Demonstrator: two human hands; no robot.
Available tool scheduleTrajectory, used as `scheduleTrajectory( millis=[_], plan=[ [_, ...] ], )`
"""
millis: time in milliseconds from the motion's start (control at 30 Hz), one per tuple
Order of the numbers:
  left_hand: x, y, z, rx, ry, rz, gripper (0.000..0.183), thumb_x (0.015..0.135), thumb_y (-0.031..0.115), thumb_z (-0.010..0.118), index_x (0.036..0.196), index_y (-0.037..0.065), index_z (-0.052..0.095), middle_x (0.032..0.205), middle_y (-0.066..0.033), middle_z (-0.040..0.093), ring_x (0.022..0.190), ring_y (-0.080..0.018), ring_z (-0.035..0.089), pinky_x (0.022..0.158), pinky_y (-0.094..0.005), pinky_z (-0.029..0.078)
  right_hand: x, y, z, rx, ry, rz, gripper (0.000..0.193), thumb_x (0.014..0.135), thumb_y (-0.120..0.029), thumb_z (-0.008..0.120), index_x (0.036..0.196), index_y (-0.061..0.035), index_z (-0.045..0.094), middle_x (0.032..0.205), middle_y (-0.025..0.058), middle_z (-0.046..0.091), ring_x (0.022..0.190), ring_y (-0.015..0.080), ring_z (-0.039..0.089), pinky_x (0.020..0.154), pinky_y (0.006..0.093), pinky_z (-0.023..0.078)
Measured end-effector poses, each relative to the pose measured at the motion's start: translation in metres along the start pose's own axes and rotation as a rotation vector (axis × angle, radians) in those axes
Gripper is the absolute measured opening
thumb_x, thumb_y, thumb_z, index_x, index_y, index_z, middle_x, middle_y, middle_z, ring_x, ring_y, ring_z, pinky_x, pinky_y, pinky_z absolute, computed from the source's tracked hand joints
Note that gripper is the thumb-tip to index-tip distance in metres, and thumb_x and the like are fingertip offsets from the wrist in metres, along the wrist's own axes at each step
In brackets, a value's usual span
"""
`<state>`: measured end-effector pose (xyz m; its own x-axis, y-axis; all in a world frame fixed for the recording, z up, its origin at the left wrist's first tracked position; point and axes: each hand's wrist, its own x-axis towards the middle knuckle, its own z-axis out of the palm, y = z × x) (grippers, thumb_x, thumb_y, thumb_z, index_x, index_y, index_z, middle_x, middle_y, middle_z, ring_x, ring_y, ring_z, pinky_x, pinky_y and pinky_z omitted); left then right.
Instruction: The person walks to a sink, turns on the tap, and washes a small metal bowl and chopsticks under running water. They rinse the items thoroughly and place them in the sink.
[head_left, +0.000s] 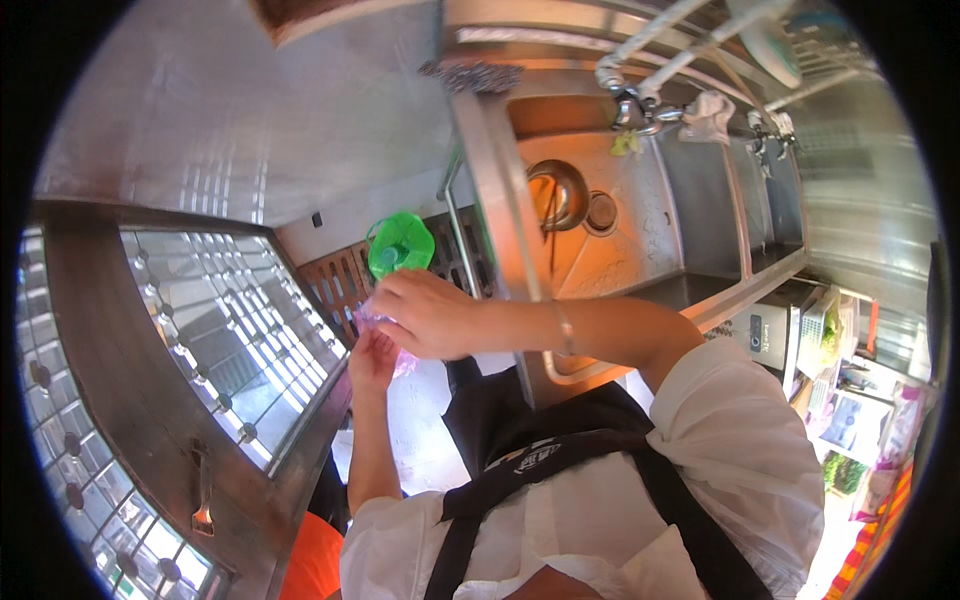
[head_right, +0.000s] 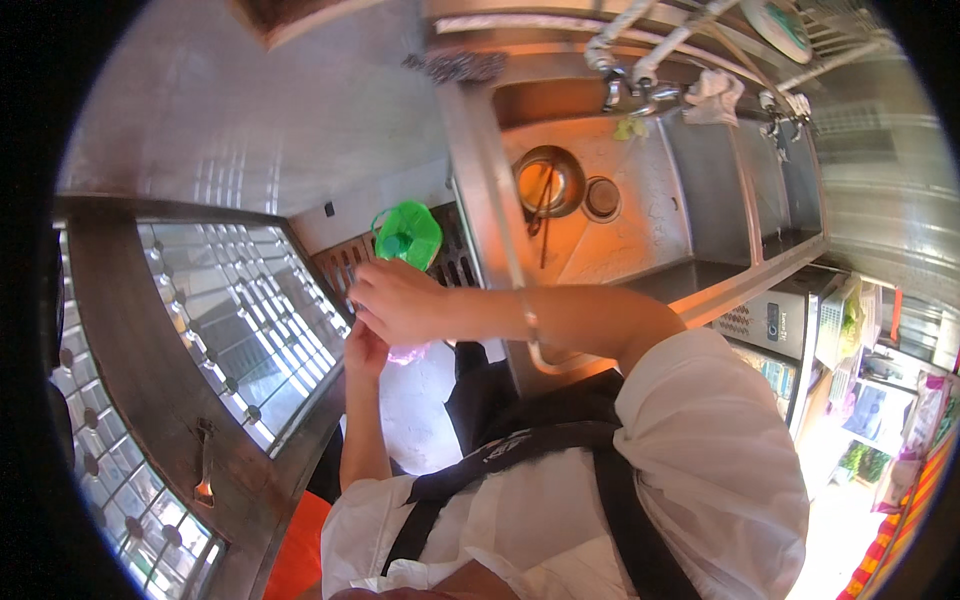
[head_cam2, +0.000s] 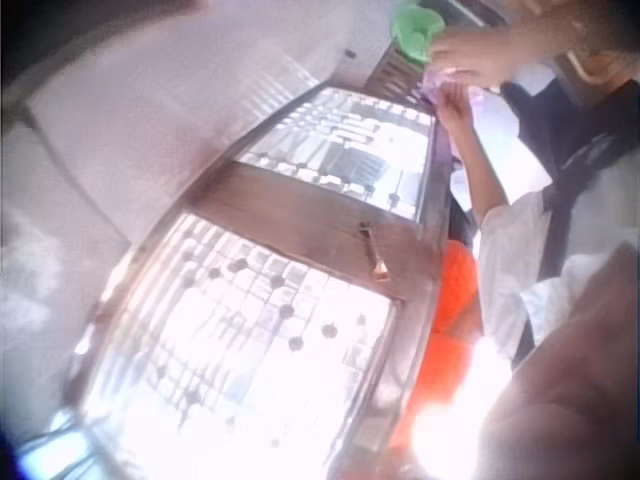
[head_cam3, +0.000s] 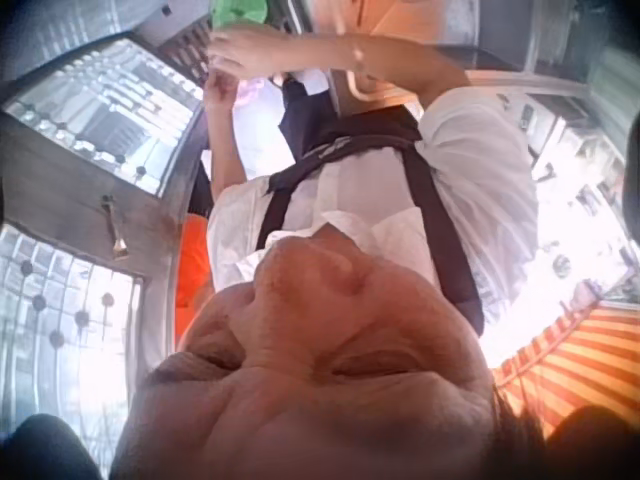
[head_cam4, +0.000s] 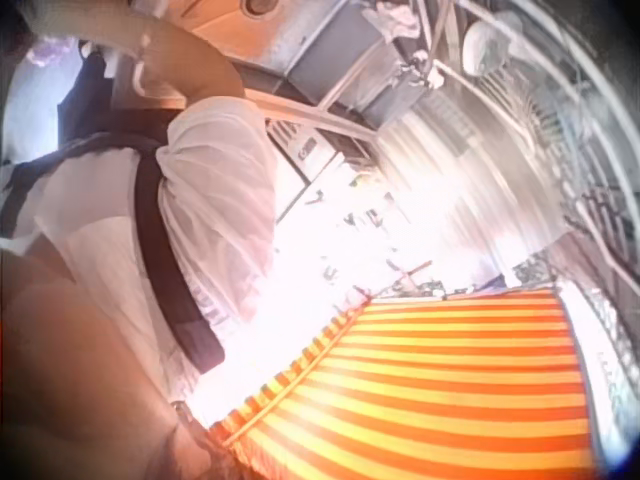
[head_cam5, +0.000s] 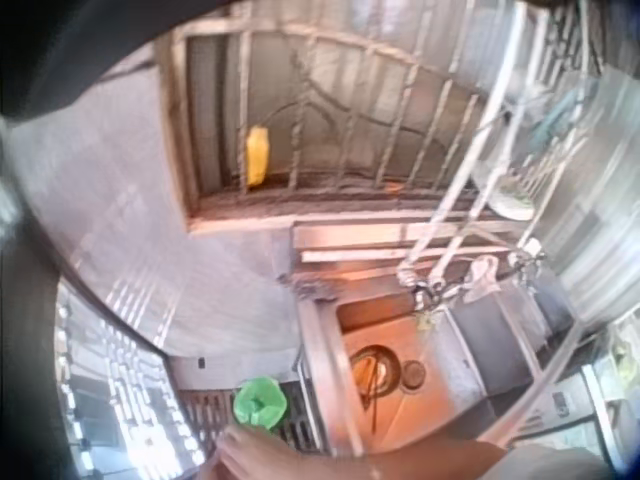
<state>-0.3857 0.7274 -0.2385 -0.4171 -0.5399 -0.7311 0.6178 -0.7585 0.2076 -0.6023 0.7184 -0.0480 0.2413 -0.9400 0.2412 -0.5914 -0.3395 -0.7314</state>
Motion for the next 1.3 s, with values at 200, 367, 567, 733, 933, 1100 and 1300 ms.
scheduleTrajectory(
  millis=[200,367,567,733,933,1100,1300],
  plan=[
    [-0.112,-0.018,0.11,0.309,0.134,0.194,0.033,0.094,0.03,0.051,0.095,-0.001,0.061,0.09,-0.0148,0.065,0.083,-0.0252,0.062,0.078,-0.035,0.051,-0.137,0.019,-0.148,0.124,0.239,0.214,0.016,0.079,-0.008,0.062,0.092,-0.0002,0.057,0.084,0.0131,0.055,0.076,0.0276,0.057,0.067,0.0367,0.047],
    [-0.174,-0.115,0.204,0.458,0.088,0.349,0.031,0.095,0.027,0.047,0.094,0.0,0.061,0.086,-0.0131,0.066,0.077,-0.0237,0.064,0.071,-0.0334,0.052,-0.144,0.133,-0.282,-0.287,0.728,0.429,0.029,0.081,-0.02,0.067,0.093,0.0047,0.059,0.074,0.0168,0.059,0.068,0.0285,0.059,0.063,0.0394,0.048],
    [-0.177,-0.235,0.272,0.531,0.067,0.299,0.029,0.095,0.021,0.046,0.096,-0.004,0.06,0.087,-0.0151,0.066,0.075,-0.0242,0.065,0.069,-0.032,0.053,-0.077,0.212,-0.349,-0.289,0.125,0.616,0.026,0.078,-0.013,0.06,0.092,0.0094,0.062,0.093,0.0287,0.061,0.093,0.04,0.06,0.082,0.0443,0.048],
    [-0.181,-0.286,0.294,0.589,0.129,0.272,0.023,0.093,0.018,0.053,0.095,-0.003,0.062,0.086,-0.0133,0.067,0.073,-0.0213,0.065,0.067,-0.03,0.052,-0.067,0.223,-0.369,-0.343,0.0,0.509,0.017,0.071,0.002,0.055,0.086,0.0084,0.061,0.088,0.0286,0.062,0.088,0.0414,0.06,0.08,0.044,0.048],
    [-0.173,-0.298,0.298,0.554,0.222,0.27,0.022,0.093,0.016,0.053,0.096,-0.004,0.061,0.086,-0.0159,0.066,0.073,-0.0242,0.065,0.069,-0.033,0.053,-0.099,0.216,-0.36,-0.369,0.262,0.198,0.025,0.074,0.0,0.056,0.098,0.0045,0.058,0.089,0.0234,0.058,0.089,0.0396,0.056,0.078,0.045,0.046],
    [-0.163,-0.294,0.302,0.553,0.243,0.274,0.024,0.093,0.018,0.053,0.097,-0.004,0.061,0.087,-0.0162,0.066,0.074,-0.0252,0.065,0.069,-0.0329,0.053,-0.201,0.227,-0.291,-0.284,0.486,0.041,0.028,0.072,-0.002,0.06,0.099,-0.0031,0.052,0.091,0.0154,0.054,0.09,0.036,0.05,0.075,0.044,0.042],
    [-0.1,-0.272,0.33,0.452,0.002,0.053,0.029,0.096,0.022,0.046,0.104,-0.003,0.059,0.092,-0.016,0.066,0.083,-0.0261,0.065,0.074,-0.0349,0.053,-0.257,0.308,-0.181,0.524,0.139,1.092,0.013,0.074,-0.003,0.059,0.086,-0.0085,0.059,0.075,0.0048,0.057,0.059,0.0194,0.056,0.05,0.0318,0.044]
  ],
)
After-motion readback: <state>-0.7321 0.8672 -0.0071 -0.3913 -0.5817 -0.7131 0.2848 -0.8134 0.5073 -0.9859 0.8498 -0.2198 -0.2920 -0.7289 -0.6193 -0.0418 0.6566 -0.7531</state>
